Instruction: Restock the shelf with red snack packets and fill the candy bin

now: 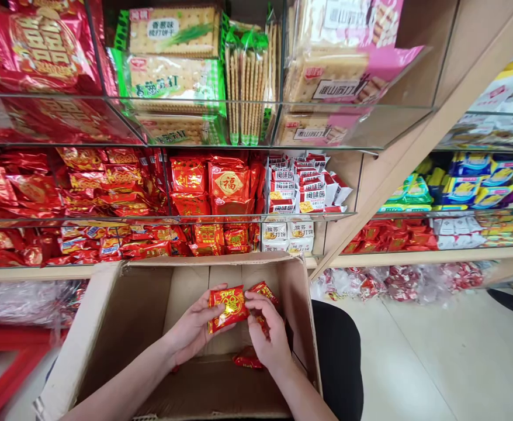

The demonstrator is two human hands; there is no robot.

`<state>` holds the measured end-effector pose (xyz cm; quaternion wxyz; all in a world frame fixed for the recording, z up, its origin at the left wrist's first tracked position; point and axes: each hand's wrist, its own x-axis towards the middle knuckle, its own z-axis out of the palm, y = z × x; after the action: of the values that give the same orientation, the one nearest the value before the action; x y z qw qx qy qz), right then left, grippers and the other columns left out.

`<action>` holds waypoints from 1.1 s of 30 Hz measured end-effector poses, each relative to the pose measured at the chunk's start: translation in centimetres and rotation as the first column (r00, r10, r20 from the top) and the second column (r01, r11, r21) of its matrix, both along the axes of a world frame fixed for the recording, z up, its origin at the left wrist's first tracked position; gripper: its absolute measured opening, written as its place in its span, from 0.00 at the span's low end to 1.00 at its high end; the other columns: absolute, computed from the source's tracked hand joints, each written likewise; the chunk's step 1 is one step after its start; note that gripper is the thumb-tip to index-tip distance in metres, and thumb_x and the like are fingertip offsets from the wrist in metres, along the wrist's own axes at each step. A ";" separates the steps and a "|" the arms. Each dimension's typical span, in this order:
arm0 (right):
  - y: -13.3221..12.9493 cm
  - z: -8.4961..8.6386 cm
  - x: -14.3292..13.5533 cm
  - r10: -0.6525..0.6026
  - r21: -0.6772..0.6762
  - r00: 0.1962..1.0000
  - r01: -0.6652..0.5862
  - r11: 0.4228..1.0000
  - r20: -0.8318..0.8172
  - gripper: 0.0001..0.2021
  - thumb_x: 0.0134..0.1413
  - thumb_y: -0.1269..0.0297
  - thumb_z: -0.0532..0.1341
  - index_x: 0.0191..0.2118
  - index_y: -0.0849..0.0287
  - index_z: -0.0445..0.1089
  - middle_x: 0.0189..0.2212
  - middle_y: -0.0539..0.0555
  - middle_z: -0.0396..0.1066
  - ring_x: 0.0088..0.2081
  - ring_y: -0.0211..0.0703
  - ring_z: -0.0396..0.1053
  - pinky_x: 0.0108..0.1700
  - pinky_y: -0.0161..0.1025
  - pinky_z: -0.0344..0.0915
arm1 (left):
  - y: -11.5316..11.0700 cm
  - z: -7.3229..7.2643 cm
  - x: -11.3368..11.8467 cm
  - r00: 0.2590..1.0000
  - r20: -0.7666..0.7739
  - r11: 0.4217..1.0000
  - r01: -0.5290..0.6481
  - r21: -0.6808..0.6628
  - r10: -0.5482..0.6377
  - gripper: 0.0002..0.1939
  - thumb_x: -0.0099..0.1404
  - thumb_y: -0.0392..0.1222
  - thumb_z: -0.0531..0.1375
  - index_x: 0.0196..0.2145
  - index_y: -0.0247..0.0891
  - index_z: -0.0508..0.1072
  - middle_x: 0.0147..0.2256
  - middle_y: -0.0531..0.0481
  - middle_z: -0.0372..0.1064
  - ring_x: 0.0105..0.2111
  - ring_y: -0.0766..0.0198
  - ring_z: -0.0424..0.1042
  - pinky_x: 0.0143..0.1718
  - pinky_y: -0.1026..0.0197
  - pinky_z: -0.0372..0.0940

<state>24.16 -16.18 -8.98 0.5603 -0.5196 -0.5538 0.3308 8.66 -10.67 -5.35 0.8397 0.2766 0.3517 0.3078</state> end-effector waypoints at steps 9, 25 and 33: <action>0.2 -1.1 -0.4 -0.057 -0.163 0.990 0.035 0.986 -0.130 0.14 0.47 0.62 0.57 0.41 0.58 0.59 0.36 0.55 0.66 0.39 0.43 0.65 0.42 0.39 0.62 | 0.5 0.8 0.1 0.876 -0.473 0.803 0.347 0.485 -0.093 0.15 0.52 0.39 0.58 0.39 0.38 0.66 0.36 0.50 0.68 0.37 0.62 0.65 0.41 0.62 0.58; 0.6 -1.1 -0.8 0.110 -0.051 0.886 -0.148 0.988 -0.451 0.18 0.47 0.57 0.57 0.45 0.55 0.58 0.34 0.57 0.66 0.34 0.43 0.65 0.35 0.40 0.64 | 2.8 5.0 2.3 0.967 -0.238 0.920 0.012 0.393 0.089 0.18 0.49 0.41 0.61 0.38 0.38 0.63 0.33 0.51 0.68 0.31 0.67 0.66 0.36 0.63 0.61; 0.7 -1.6 -0.9 -0.100 -0.205 0.898 0.011 0.979 -0.429 0.14 0.45 0.57 0.58 0.38 0.57 0.61 0.32 0.56 0.68 0.32 0.44 0.67 0.34 0.40 0.66 | 1.5 4.0 2.7 0.875 -0.482 0.749 0.293 0.594 0.040 0.14 0.50 0.38 0.59 0.36 0.40 0.64 0.36 0.50 0.66 0.38 0.63 0.64 0.41 0.62 0.58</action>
<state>23.30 -15.52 -10.53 0.6251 -0.5007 -0.3634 0.4759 11.36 -9.17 -1.34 0.6003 0.6400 0.3928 0.2753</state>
